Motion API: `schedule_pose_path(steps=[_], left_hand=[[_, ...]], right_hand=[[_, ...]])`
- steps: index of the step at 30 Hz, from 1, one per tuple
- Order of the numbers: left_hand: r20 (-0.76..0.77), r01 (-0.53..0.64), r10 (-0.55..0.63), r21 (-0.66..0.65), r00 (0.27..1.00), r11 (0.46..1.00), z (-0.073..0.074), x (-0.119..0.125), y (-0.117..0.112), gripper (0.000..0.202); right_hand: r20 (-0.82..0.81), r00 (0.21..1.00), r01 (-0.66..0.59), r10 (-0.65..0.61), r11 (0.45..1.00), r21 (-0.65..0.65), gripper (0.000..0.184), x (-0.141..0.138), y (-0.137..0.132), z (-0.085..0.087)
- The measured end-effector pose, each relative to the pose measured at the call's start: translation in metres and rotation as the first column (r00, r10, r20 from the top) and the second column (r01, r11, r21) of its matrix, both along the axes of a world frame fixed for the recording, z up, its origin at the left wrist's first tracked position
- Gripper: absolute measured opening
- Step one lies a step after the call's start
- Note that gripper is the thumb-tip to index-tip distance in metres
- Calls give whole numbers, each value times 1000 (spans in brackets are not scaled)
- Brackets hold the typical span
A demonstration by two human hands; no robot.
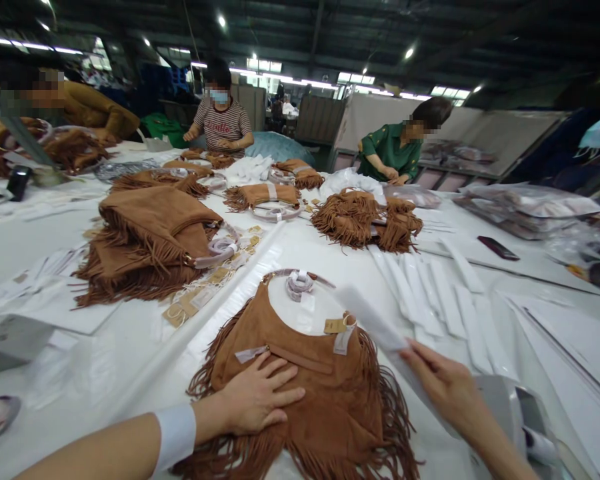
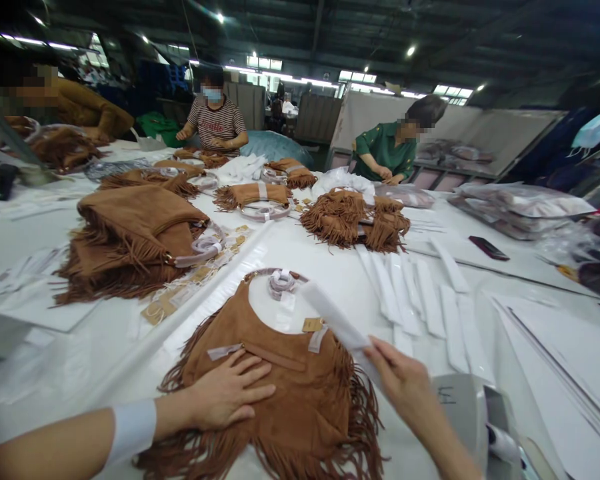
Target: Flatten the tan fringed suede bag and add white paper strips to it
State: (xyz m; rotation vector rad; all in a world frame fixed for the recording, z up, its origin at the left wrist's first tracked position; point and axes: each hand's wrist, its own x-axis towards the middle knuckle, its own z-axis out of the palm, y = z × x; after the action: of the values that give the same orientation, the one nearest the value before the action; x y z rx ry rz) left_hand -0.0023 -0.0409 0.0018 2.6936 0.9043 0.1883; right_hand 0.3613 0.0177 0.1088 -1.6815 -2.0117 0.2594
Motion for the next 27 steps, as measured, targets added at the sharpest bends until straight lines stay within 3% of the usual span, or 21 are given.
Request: schedule_pose_path(steps=[3, 6, 8, 10, 12, 14, 17, 21, 24, 27], left_hand=[[38, -16, 18, -31, 999, 999, 5, 3, -4, 56], [49, -145, 148, -65, 988, 987, 10, 14, -16, 63], [9, -249, 250, -55, 968, 967, 13, 24, -27, 57], [-26, -286, 285, -11, 958, 958, 16, 31, -37, 37], [-35, -256, 258, 56, 965, 965, 17, 36, -46, 13], [-37, -213, 220, 141, 975, 967, 16, 38, -52, 2], [2, -190, 196, 257, 981, 948, 13, 38, -56, 7], [67, -169, 156, 312, 986, 935, 13, 35, -56, 8], [99, -178, 154, 319, 983, 931, 20, 32, -52, 10], [91, -260, 243, 299, 966, 918, 25, 29, -45, 24]], right_hand=[[-128, 960, -265, 247, 952, -153, 42, -43, -30, -24], [-131, 934, -349, 331, 926, -146, 39, -66, -40, -44], [-94, 925, -379, 368, 915, -140, 38, -75, -38, -50], [-53, 911, -412, 408, 899, -151, 36, -88, -36, -51], [-12, 884, -462, 467, 869, -180, 34, -105, -33, -49], [22, 845, -517, 534, 826, -223, 32, -124, -33, -45], [65, 803, -552, 593, 780, -295, 28, -150, -34, -44], [88, 786, -528, 612, 738, -421, 26, -168, -37, -51], [-46, 780, -573, 623, 683, -453, 26, -172, -38, -58], [-204, 756, -638, 622, 632, -440, 27, -165, -38, -57]])
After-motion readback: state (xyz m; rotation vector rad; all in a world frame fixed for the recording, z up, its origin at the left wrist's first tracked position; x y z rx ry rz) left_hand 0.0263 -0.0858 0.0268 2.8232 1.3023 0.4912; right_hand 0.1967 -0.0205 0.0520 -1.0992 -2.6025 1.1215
